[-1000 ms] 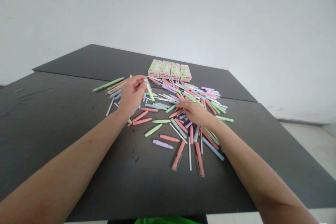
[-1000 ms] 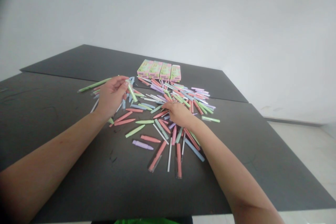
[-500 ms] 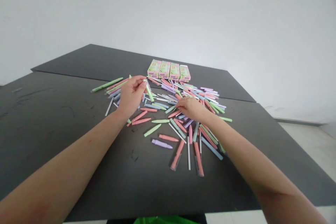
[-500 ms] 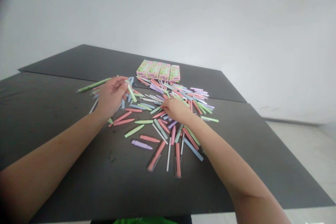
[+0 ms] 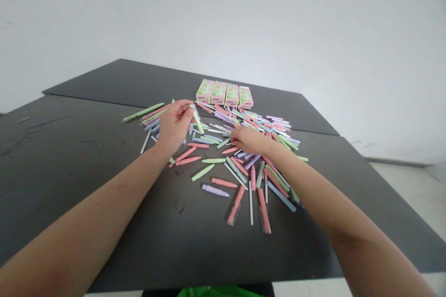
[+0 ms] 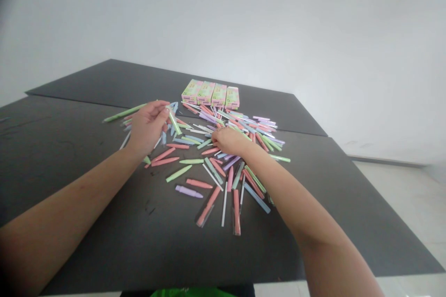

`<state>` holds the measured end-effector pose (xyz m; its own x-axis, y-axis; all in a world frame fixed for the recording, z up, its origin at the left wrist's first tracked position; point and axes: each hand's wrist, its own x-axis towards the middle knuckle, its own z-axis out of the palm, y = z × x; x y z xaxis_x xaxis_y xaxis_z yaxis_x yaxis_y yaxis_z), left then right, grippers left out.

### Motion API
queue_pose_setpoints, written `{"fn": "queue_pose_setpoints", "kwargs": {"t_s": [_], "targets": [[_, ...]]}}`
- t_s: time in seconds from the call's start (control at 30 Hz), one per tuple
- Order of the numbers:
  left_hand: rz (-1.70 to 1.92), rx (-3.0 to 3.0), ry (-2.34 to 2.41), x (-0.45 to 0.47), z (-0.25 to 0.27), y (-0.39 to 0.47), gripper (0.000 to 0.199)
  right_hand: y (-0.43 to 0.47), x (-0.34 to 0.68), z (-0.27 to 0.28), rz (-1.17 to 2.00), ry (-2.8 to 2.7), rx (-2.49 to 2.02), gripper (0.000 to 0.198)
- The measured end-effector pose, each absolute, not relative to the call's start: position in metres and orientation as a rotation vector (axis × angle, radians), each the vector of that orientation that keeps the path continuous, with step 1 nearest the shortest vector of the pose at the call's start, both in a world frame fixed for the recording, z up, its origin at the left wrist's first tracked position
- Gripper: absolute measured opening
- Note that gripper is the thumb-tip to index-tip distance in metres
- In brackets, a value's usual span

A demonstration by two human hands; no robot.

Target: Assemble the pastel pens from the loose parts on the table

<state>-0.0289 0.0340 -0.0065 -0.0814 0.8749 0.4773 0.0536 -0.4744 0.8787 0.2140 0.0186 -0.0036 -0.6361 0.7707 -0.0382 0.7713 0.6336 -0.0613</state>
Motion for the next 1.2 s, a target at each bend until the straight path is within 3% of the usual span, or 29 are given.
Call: {"fn": "queue_pose_setpoints", "kwargs": {"t_s": [0.13, 0.27, 0.37, 0.6, 0.9, 1.2], "targets": [[1.629, 1.538, 1.036, -0.031, -0.007, 0.035, 0.014, 0.014, 0.218, 0.0, -0.346, 2.941, 1.441, 0.011], [1.652, 1.532, 1.035, -0.033, -0.01, 0.037, 0.014, 0.006, 0.224, 0.003, -1.242, 2.943, 1.798, 0.007], [1.645, 1.536, 1.033, -0.034, -0.01, 0.037, 0.014, 0.001, 0.228, 0.002, -1.928, 2.74, 1.921, 0.017], [1.573, 1.542, 0.966, -0.028, -0.006, 0.031, 0.016, -0.018, 0.223, 0.004, -2.787, 2.299, 1.779, 0.022], [1.099, 1.527, 0.656, -0.002, 0.006, -0.002, 0.032, -0.04, 0.201, 0.015, -3.124, 2.096, 1.524, 0.018], [0.997, 1.686, 0.652, 0.005, 0.012, -0.013, 0.032, -0.041, 0.195, 0.009, -3.279, 1.958, 1.538, 0.018]]}}
